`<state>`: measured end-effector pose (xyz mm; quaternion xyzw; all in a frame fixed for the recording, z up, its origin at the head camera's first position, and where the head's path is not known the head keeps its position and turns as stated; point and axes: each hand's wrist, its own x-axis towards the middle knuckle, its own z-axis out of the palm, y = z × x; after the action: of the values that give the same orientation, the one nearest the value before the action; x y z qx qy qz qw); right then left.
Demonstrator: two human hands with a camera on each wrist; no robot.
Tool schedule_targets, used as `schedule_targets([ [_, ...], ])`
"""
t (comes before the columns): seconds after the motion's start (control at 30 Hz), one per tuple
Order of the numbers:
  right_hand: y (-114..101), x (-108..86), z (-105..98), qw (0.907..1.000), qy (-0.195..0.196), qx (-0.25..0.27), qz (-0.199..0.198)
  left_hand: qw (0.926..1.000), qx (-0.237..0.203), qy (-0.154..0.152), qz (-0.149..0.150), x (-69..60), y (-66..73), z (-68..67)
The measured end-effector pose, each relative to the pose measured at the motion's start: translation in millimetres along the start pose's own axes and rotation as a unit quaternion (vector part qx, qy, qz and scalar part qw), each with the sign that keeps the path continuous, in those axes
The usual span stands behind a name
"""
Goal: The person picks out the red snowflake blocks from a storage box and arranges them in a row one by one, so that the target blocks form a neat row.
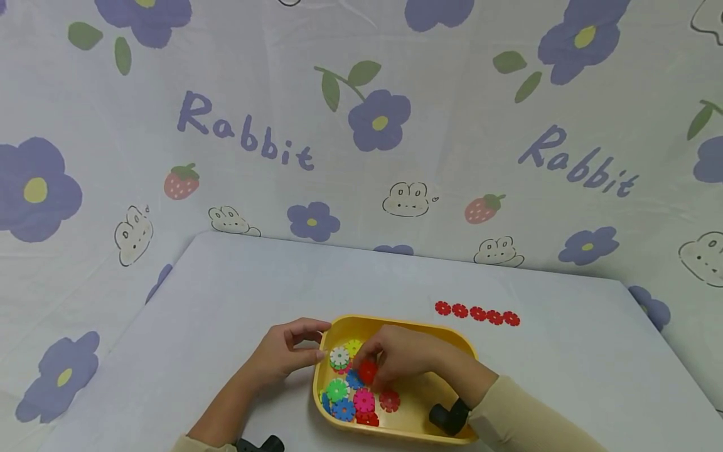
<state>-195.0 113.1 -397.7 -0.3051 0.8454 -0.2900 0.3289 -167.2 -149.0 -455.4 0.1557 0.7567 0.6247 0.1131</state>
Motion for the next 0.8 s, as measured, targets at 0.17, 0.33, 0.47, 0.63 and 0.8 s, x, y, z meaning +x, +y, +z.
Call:
schedule_targets([
  [0.17, 1, 1.5, 1, 0.9999, 0.002, -0.003, -0.012, 1.0000, 0.000, -0.002, 0.002, 0.0, -0.2, 0.1],
  [0.33, 0, 0.4, 0, 0.9999, 0.007, 0.004, -0.011, 1.0000, 0.000, -0.003, 0.007, -0.2, -0.7, 0.0],
  [0.47, -2, -1.9, -2, 0.9998, 0.014, 0.015, -0.005, 1.0000, 0.000, -0.004, 0.009, 0.2, -1.1, 0.0],
  [0.63, -4, -4.8, -7, 0.9988, 0.041, 0.023, -0.013, 1.0000, 0.002, -0.003, 0.009, 0.2, -0.6, 0.5],
  [0.8, -3, -11.7, -17, 0.9950, 0.072, 0.066, -0.023, 1.0000, 0.003, -0.002, 0.008, 0.3, -0.4, 0.3],
])
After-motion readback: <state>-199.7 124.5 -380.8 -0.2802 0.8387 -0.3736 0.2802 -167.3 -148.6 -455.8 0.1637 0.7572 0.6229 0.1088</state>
